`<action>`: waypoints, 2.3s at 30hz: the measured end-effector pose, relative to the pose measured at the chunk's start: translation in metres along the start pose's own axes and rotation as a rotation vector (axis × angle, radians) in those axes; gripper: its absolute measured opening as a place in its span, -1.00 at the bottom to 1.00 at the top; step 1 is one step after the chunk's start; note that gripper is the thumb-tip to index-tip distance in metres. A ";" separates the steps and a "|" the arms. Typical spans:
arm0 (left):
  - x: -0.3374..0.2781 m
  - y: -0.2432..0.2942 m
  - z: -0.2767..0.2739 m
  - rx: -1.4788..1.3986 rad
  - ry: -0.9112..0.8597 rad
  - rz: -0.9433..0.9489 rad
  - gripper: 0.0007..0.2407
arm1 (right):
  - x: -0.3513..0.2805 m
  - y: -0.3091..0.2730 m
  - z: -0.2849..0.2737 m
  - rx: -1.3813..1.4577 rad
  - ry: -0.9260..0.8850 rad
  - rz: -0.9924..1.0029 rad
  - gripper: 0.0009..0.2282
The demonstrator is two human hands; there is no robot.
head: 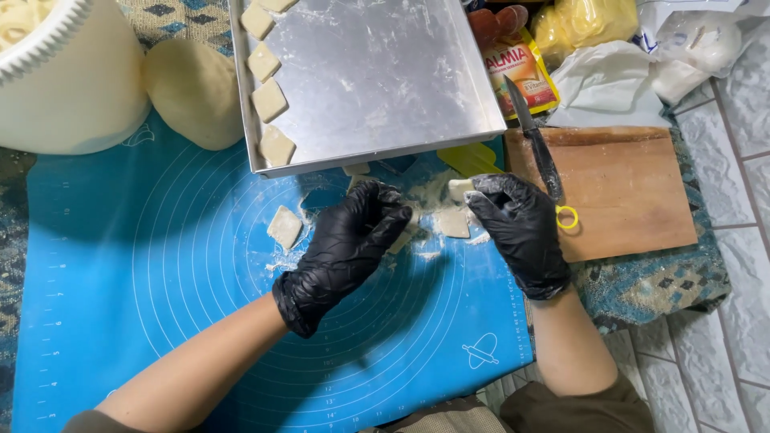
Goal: The person is picking up small diamond-shaped dough pieces from a blue silicone mat and arranging them onto a metal baking tray, occasionally using a plastic scraper to move them.
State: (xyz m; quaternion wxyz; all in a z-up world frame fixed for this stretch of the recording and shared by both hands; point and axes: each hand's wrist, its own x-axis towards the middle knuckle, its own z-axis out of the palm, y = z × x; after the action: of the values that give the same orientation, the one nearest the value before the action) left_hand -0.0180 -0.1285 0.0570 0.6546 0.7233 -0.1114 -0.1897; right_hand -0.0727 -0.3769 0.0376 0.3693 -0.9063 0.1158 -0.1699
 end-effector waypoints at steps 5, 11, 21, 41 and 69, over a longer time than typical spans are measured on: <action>-0.011 -0.014 -0.032 0.054 0.010 0.181 -0.88 | -0.007 -0.026 -0.016 -0.291 -0.308 0.001 -0.74; -0.029 -0.026 -0.066 0.099 0.044 0.259 -0.80 | -0.001 -0.015 -0.034 -0.378 -0.533 -0.023 -0.66; -0.041 -0.066 -0.095 0.084 0.154 0.150 -0.72 | 0.006 -0.053 -0.026 -0.406 -0.557 0.209 -0.60; -0.050 -0.084 -0.102 0.065 0.256 0.263 -0.86 | -0.002 0.003 -0.023 -0.103 -0.395 -0.082 -0.53; -0.057 -0.063 -0.103 0.129 0.167 0.433 -0.91 | 0.011 -0.002 -0.024 -0.376 -0.063 -0.158 -0.67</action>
State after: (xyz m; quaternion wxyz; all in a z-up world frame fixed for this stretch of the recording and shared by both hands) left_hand -0.0322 -0.0047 0.0093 0.6392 0.7361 -0.2213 0.0231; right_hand -0.0722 -0.3943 0.0581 0.1826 -0.9704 0.0623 -0.1454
